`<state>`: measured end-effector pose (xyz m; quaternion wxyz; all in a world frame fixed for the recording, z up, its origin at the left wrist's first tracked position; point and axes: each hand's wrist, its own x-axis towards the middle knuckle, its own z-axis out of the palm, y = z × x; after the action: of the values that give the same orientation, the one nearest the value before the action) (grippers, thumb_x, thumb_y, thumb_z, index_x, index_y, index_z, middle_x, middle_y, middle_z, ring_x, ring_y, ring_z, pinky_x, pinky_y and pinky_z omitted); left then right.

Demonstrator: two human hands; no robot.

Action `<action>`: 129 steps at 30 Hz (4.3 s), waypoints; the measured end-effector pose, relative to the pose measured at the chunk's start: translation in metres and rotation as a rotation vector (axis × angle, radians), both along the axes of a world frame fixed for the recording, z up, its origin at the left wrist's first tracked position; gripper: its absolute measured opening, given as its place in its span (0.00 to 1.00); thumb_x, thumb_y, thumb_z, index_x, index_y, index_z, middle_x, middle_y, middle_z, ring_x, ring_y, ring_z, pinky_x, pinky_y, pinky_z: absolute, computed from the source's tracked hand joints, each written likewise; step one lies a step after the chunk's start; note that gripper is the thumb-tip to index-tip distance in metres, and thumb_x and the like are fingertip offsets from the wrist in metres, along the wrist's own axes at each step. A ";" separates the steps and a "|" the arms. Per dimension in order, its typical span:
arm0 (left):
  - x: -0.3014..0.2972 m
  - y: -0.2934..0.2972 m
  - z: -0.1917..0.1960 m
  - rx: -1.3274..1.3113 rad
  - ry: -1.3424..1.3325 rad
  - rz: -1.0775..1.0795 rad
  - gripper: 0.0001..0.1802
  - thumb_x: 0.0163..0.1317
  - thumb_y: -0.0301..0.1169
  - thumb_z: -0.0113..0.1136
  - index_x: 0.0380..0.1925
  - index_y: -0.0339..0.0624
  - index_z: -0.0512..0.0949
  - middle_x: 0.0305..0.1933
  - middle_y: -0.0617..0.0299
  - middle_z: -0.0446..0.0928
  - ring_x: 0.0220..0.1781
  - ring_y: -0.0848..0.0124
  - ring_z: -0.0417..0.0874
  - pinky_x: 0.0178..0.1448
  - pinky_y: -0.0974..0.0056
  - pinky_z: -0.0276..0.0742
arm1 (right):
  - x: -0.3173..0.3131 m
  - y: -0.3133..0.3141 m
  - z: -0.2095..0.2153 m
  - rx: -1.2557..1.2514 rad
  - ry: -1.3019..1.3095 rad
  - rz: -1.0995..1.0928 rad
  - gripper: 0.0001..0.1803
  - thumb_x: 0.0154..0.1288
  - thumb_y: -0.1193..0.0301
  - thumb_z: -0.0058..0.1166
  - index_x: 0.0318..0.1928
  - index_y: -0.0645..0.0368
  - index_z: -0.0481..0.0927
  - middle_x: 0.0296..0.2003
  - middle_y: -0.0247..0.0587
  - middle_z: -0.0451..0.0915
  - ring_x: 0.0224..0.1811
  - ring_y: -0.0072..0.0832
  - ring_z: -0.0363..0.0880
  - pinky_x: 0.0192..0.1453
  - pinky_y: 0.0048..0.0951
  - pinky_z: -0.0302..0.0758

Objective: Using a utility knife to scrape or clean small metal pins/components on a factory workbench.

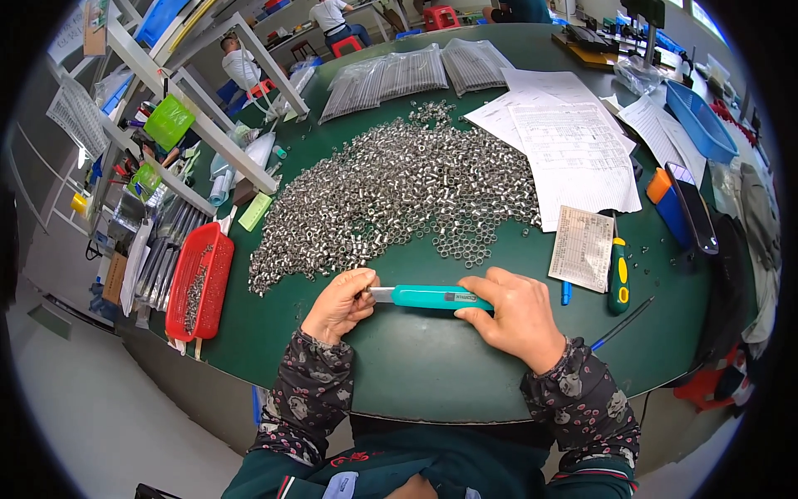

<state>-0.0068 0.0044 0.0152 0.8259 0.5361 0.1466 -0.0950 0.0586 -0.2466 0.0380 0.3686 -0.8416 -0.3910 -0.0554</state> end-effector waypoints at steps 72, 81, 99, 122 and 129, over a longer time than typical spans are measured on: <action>0.006 -0.004 -0.012 -0.189 -0.268 0.238 0.10 0.62 0.29 0.46 0.41 0.37 0.71 0.29 0.65 0.66 0.19 0.84 0.57 0.18 0.80 0.52 | 0.002 0.004 -0.011 0.069 -0.047 -0.098 0.16 0.43 0.67 0.61 0.35 0.57 0.77 0.22 0.40 0.71 0.22 0.38 0.72 0.25 0.35 0.68; 0.005 -0.005 -0.012 -0.175 -0.260 0.220 0.10 0.62 0.29 0.46 0.41 0.36 0.71 0.28 0.65 0.68 0.19 0.84 0.58 0.18 0.80 0.54 | 0.002 0.005 -0.013 0.100 0.148 -0.017 0.15 0.45 0.64 0.60 0.35 0.58 0.78 0.24 0.42 0.75 0.25 0.40 0.74 0.28 0.35 0.70; 0.002 -0.012 -0.012 -0.016 -0.166 0.267 0.10 0.63 0.30 0.46 0.36 0.35 0.72 0.25 0.67 0.68 0.16 0.86 0.56 0.17 0.80 0.52 | -0.002 0.008 -0.003 0.210 -0.183 -0.154 0.14 0.45 0.70 0.60 0.35 0.57 0.76 0.18 0.39 0.67 0.18 0.35 0.69 0.21 0.32 0.64; 0.005 -0.009 -0.012 0.008 -0.287 0.282 0.07 0.60 0.25 0.50 0.38 0.39 0.71 0.29 0.65 0.71 0.18 0.84 0.59 0.18 0.80 0.55 | 0.003 0.007 -0.020 0.158 0.210 -0.013 0.16 0.46 0.64 0.60 0.35 0.58 0.78 0.25 0.43 0.76 0.26 0.39 0.75 0.30 0.33 0.71; 0.005 -0.010 -0.013 0.048 -0.300 0.280 0.07 0.60 0.26 0.50 0.39 0.39 0.70 0.30 0.65 0.70 0.18 0.86 0.59 0.18 0.80 0.55 | 0.004 0.005 -0.017 0.117 0.359 0.030 0.16 0.47 0.62 0.59 0.34 0.60 0.79 0.27 0.46 0.78 0.28 0.40 0.76 0.33 0.33 0.71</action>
<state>-0.0016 -0.0055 0.0019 0.8307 0.5379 0.0973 0.1051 0.0624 -0.2414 0.0206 0.4816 -0.8091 -0.3276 0.0783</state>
